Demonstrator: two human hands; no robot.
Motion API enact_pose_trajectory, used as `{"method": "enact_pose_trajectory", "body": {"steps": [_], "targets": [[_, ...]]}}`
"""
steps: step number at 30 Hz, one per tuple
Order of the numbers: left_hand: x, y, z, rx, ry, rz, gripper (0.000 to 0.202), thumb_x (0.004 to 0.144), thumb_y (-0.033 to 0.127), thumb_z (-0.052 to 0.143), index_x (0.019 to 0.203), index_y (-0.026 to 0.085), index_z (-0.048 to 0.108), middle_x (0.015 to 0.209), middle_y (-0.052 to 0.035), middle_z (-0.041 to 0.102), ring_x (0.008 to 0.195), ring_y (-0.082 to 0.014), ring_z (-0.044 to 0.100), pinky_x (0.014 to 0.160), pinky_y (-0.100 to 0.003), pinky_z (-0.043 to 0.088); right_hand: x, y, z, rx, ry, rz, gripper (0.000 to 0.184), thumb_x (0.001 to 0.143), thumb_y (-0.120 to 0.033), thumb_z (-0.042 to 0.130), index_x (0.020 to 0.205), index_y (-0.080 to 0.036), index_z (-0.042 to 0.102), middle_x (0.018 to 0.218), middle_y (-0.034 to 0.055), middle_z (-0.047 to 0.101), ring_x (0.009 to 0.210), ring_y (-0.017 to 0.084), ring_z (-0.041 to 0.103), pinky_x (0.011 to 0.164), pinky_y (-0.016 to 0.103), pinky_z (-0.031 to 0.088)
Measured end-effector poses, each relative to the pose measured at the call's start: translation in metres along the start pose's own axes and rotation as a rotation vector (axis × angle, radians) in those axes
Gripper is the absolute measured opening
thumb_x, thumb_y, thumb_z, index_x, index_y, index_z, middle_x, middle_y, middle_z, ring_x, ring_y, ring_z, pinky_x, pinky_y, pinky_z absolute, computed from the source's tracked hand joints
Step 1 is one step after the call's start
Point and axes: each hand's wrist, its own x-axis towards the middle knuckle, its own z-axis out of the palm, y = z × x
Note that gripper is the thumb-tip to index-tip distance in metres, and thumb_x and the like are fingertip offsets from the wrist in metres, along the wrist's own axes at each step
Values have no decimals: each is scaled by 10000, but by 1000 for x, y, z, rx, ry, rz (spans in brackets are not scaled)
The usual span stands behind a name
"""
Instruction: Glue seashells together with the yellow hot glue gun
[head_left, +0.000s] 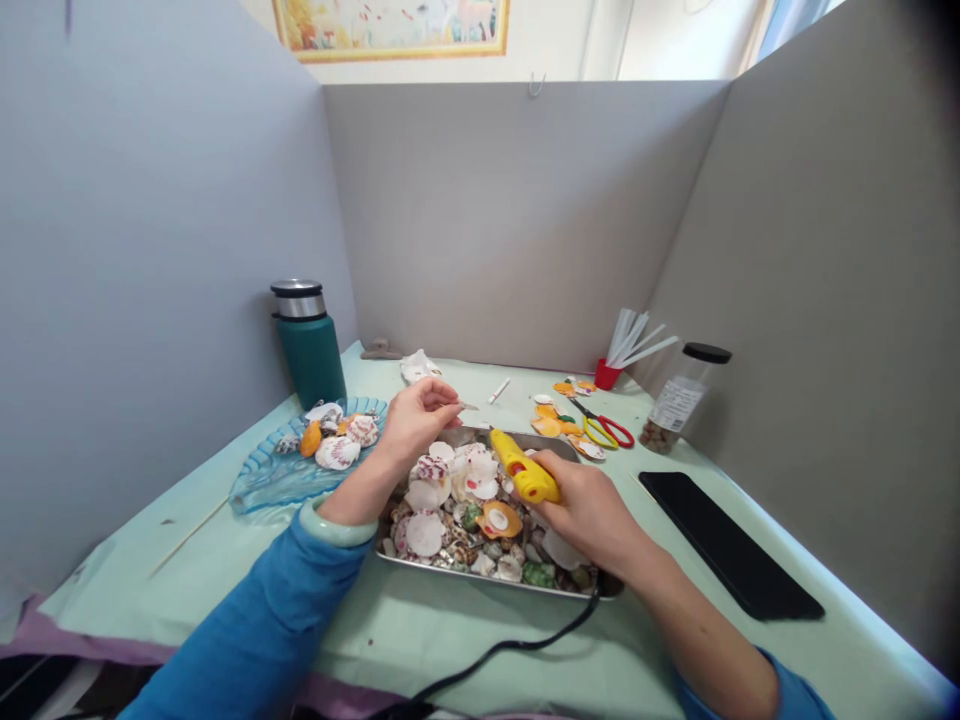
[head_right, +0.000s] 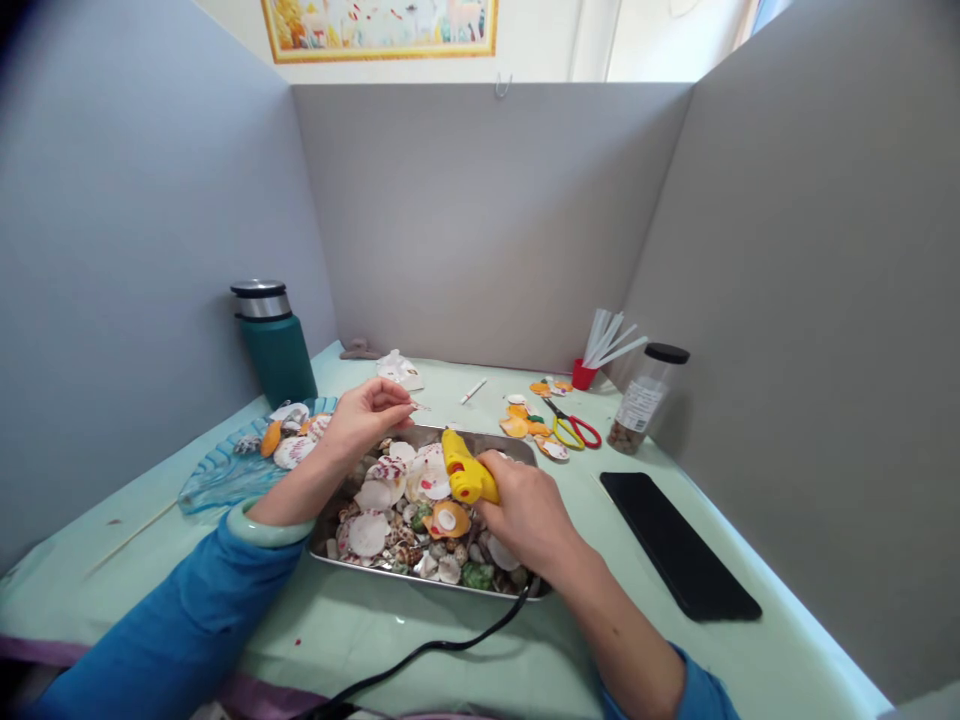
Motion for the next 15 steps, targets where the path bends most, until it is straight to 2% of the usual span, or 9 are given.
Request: {"method": "enact_pose_trajectory", "body": {"steps": [2, 5, 11, 15], "targets": [[0, 1, 0, -7, 2, -14, 161, 631, 164, 668, 725, 137, 541, 643, 4, 623, 519, -98, 611, 538, -215, 499, -1, 0, -2, -122, -35, 16, 245, 749, -239, 548, 994, -234, 545, 899, 17, 649, 769, 186, 584, 608, 254, 309], [1, -1, 0, -20, -11, -24, 173, 626, 168, 674, 731, 133, 541, 629, 7, 621, 513, -98, 609, 527, -209, 495, -2, -2, -4, -236, -69, 23, 309, 747, -281, 570, 1052, -240, 545, 978, 39, 639, 831, 211, 591, 628, 273, 312], [1, -3, 0, -27, -72, -45, 186, 620, 175, 684, 740, 128, 549, 640, 0, 621, 521, -103, 613, 533, -217, 504, -3, -5, -16, -213, -142, -95, 329, 761, -484, 591, 964, -225, 584, 935, 45, 616, 867, 215, 561, 683, 289, 353], [1, -1, 0, -29, -90, -49, 183, 615, 169, 685, 735, 129, 552, 630, 2, 617, 513, -106, 613, 527, -221, 504, 2, -7, -30, -218, -107, -108, 327, 808, -500, 535, 937, -209, 607, 907, 54, 620, 868, 213, 554, 706, 298, 367]]}}
